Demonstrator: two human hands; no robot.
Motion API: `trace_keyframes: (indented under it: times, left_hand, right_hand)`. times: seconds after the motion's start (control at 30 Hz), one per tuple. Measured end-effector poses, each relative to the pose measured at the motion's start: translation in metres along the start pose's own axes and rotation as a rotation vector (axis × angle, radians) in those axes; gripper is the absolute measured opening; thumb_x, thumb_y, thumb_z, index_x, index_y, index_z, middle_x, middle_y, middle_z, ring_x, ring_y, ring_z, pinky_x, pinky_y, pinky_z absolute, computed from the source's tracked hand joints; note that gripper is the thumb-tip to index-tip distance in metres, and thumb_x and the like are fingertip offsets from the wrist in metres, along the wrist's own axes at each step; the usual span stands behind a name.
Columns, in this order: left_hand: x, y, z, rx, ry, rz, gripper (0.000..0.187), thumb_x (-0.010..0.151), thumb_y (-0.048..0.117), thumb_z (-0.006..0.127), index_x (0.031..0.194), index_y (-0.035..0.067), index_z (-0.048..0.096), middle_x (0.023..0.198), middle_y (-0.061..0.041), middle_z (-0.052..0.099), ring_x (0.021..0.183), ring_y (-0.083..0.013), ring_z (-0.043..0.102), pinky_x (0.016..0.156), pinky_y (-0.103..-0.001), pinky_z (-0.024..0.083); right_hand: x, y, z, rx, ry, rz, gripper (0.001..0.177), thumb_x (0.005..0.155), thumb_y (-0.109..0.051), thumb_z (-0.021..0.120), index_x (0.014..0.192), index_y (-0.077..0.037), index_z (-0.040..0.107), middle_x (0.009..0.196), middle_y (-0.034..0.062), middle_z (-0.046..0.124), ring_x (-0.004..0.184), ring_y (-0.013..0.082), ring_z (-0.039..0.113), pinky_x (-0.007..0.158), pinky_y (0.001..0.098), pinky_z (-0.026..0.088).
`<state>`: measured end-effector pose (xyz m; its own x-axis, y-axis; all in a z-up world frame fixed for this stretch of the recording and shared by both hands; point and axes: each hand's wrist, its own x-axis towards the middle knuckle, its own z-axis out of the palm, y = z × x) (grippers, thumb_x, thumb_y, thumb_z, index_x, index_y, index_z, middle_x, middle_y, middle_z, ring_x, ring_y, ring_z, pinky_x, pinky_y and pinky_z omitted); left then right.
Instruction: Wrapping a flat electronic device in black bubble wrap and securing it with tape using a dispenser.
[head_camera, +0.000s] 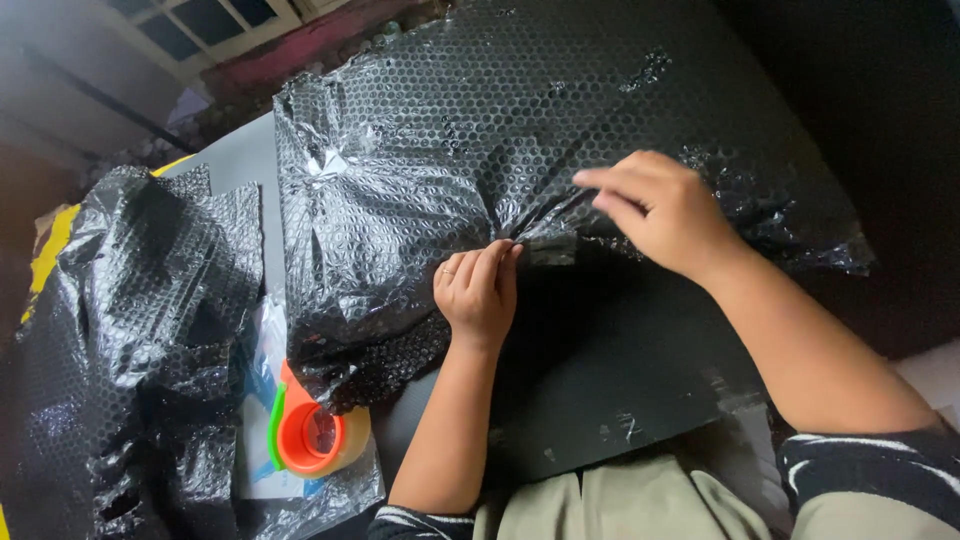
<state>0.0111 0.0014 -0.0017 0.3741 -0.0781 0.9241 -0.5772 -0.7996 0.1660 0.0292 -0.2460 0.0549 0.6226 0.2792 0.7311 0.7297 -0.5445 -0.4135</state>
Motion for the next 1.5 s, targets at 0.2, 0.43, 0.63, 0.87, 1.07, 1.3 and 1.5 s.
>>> trace_keyframes:
  times: [0.2, 0.43, 0.63, 0.87, 1.07, 1.3, 1.5]
  left_hand:
    - [0.000, -0.001, -0.001, -0.004, 0.005, 0.020, 0.010, 0.090, 0.025, 0.081, 0.093, 0.017, 0.077, 0.072, 0.004, 0.066, 0.064, -0.0168, 0.063, 0.064, -0.030, 0.051]
    - [0.002, 0.001, -0.002, 0.014, 0.019, 0.038, 0.010, 0.090, 0.026, 0.081, 0.095, 0.017, 0.077, 0.076, 0.005, 0.069, 0.065, -0.0152, 0.064, 0.065, -0.030, 0.052]
    - [0.012, 0.002, -0.037, -0.219, 0.002, -0.076, 0.012, 0.097, 0.017, 0.069, 0.103, 0.010, 0.077, 0.099, -0.005, 0.077, 0.085, -0.0263, 0.074, 0.075, -0.036, 0.058]
    - [0.052, -0.035, -0.151, 0.061, -0.106, -0.385, 0.038, 0.105, 0.023, 0.067, 0.128, -0.006, 0.059, 0.124, -0.035, 0.058, 0.122, -0.0557, 0.053, 0.108, -0.061, 0.038]
    - [0.033, -0.030, -0.165, 0.131, -0.454, -0.627, 0.058, 0.100, 0.029, 0.067, 0.146, -0.003, 0.053, 0.123, -0.040, 0.058, 0.117, -0.0617, 0.055, 0.100, -0.067, 0.042]
    - [0.011, 0.010, -0.190, -0.332, -0.581, -0.757, 0.041, 0.104, 0.027, 0.049, 0.141, 0.010, 0.058, 0.138, -0.011, 0.063, 0.129, -0.0235, 0.060, 0.107, -0.037, 0.047]
    - [-0.086, 0.006, -0.191, -0.513, -0.126, -1.037, 0.033, 0.099, 0.002, 0.045, 0.132, 0.006, 0.051, 0.124, -0.013, 0.060, 0.120, -0.0248, 0.060, 0.110, -0.037, 0.047]
  right_hand:
    - [-0.024, -0.039, 0.004, -0.405, 0.129, -0.274, 0.025, 0.093, -0.032, 0.081, 0.117, -0.024, 0.081, 0.096, 0.0020, 0.060, 0.092, 0.0248, 0.058, 0.081, 0.0396, 0.047]
    - [-0.031, -0.024, 0.040, -0.531, 0.138, -0.265, 0.029, 0.088, -0.041, 0.082, 0.112, -0.025, 0.079, 0.101, -0.0001, 0.059, 0.102, 0.0223, 0.055, 0.083, 0.0377, 0.042]
    - [-0.019, -0.018, 0.048, -0.492, 0.124, -0.284, 0.024, 0.092, -0.035, 0.079, 0.113, -0.023, 0.078, 0.102, -0.0056, 0.066, 0.110, 0.0176, 0.060, 0.088, 0.0358, 0.040]
    - [-0.017, -0.015, 0.039, -0.539, 0.088, -0.269, 0.020, 0.088, -0.036, 0.084, 0.104, -0.026, 0.077, 0.095, -0.0095, 0.066, 0.104, 0.0142, 0.061, 0.089, 0.0393, 0.038]
    - [-0.023, -0.002, 0.011, -0.630, 0.011, -0.207, 0.014, 0.092, -0.037, 0.083, 0.100, -0.029, 0.075, 0.100, -0.0119, 0.067, 0.113, 0.0125, 0.063, 0.096, 0.0379, 0.040]
    - [-0.041, -0.046, -0.030, -0.750, 0.013, -0.156, 0.032, 0.094, -0.013, 0.075, 0.126, -0.019, 0.078, 0.128, 0.0024, 0.069, 0.130, 0.0336, 0.062, 0.099, 0.0467, 0.043]
    - [-0.069, -0.115, 0.035, -0.296, -0.248, -0.486, 0.035, 0.105, -0.009, 0.048, 0.134, -0.018, 0.066, 0.130, -0.0022, 0.066, 0.121, 0.0155, 0.063, 0.105, 0.0378, 0.040]
